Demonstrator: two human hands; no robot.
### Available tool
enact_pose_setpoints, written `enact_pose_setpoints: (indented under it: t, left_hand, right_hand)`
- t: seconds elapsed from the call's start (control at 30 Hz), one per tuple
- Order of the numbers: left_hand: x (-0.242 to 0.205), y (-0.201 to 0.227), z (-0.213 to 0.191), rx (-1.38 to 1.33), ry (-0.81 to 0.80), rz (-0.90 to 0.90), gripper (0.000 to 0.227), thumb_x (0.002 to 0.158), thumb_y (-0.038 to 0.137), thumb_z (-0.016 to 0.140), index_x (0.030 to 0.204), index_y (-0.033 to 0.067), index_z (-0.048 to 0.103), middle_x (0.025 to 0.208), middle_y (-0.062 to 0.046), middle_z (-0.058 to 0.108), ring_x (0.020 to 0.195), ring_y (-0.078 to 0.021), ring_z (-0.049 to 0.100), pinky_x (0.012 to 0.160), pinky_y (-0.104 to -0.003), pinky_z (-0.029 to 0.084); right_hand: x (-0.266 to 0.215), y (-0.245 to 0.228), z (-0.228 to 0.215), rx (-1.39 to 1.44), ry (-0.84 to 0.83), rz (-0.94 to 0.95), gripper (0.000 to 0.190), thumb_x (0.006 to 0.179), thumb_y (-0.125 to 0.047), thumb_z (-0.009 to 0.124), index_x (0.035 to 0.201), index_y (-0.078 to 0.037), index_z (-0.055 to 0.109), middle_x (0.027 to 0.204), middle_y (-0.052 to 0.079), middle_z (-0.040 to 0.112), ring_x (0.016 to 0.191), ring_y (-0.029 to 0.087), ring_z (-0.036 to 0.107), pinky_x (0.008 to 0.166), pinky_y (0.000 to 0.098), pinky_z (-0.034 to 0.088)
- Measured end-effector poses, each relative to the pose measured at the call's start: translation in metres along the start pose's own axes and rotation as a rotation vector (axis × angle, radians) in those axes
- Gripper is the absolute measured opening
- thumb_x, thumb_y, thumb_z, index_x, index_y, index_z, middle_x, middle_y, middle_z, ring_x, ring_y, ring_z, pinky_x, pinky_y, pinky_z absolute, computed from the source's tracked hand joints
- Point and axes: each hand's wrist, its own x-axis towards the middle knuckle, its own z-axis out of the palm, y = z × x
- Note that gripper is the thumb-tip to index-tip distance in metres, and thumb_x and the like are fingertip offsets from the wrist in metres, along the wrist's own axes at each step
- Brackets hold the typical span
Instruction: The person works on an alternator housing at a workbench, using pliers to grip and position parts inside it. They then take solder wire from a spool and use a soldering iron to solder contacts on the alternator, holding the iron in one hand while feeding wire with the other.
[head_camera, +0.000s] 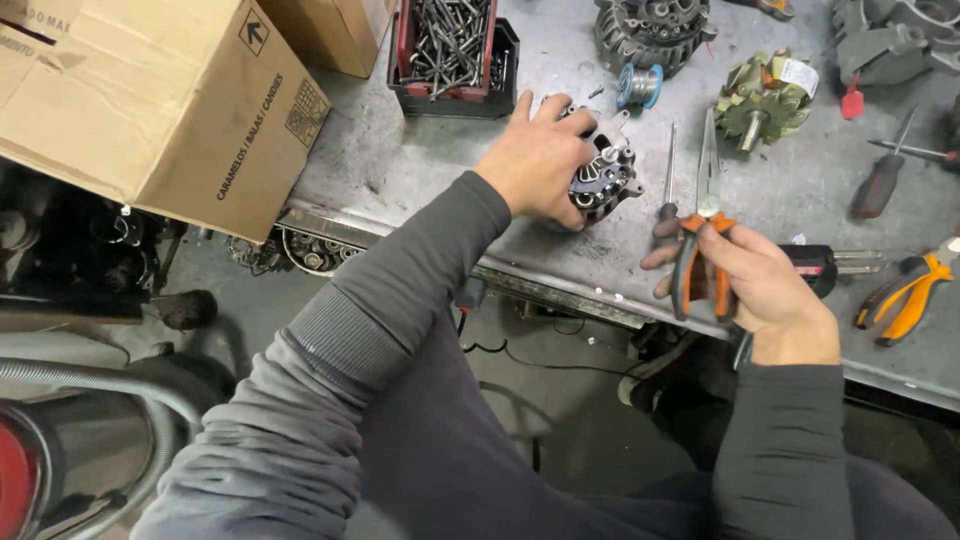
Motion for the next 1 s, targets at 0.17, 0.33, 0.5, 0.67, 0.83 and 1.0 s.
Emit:
enact_pose_setpoints:
  t: [0.17,0.33,0.5,0.67,0.83,1.0]
  left_hand:
    - [0.001,-0.018,-0.004,-0.022,-0.077,0.12,0.066,0.043,0.042,0.092,0.101,0.0141,0.079,0.139,-0.006,0.055,0.141,-0.0412,0.029,0.112,-0.075,0.014]
    - [-0.007,-0.026,-0.002,-0.119,-0.076,0.177,0.054,0.053,0.043,0.083,0.094,0.0084,0.081,0.147,-0.009,0.051,0.142,-0.0408,0.029,0.113,-0.07,0.016]
    - [-0.004,-0.026,0.001,-0.24,-0.007,0.103,0.056,0.077,0.057,0.07,0.088,0.0034,0.081,0.142,-0.008,0.059,0.138,-0.0406,0.04,0.113,-0.058,0.033]
    - [0.001,-0.035,0.017,-0.363,0.051,0.115,0.058,0.08,0.057,0.075,0.089,0.0,0.079,0.135,-0.009,0.065,0.131,-0.0344,0.049,0.102,-0.041,0.049]
    - [-0.001,-0.031,0.006,-0.358,0.041,0.146,0.054,0.079,0.055,0.077,0.08,0.0002,0.08,0.137,-0.01,0.064,0.13,-0.0343,0.048,0.099,-0.04,0.05]
    - [0.005,-0.037,0.015,-0.376,0.009,0.158,0.055,0.079,0.055,0.078,0.08,0.0002,0.08,0.138,-0.011,0.063,0.131,-0.0366,0.045,0.103,-0.041,0.047]
  right_hand:
    - [0.001,-0.001,0.029,-0.052,0.018,0.025,0.037,0.106,-0.024,0.048,0.131,0.001,0.058,0.115,0.023,0.073,0.079,0.025,0.071,0.06,0.0368,0.058]
    - [0.0,0.012,0.031,-0.085,-0.047,0.108,0.036,0.103,-0.024,0.05,0.129,-0.001,0.06,0.114,0.021,0.075,0.08,0.024,0.072,0.062,0.0339,0.057]
    - [0.003,0.018,0.024,-0.099,-0.061,0.193,0.036,0.101,-0.024,0.052,0.128,-0.002,0.059,0.112,0.021,0.075,0.084,0.027,0.074,0.064,0.0339,0.058]
    - [0.004,0.023,0.012,-0.109,-0.028,0.251,0.035,0.1,-0.022,0.051,0.128,-0.001,0.059,0.115,0.022,0.075,0.09,0.033,0.076,0.067,0.035,0.058]
    - [-0.009,0.013,0.038,-0.055,0.055,0.174,0.035,0.102,-0.022,0.049,0.129,-0.001,0.058,0.115,0.022,0.074,0.091,0.036,0.075,0.067,0.0373,0.059]
    - [-0.023,0.041,0.069,0.115,0.082,0.035,0.037,0.103,-0.026,0.051,0.129,0.0,0.056,0.112,0.025,0.072,0.089,0.039,0.074,0.063,0.0398,0.06]
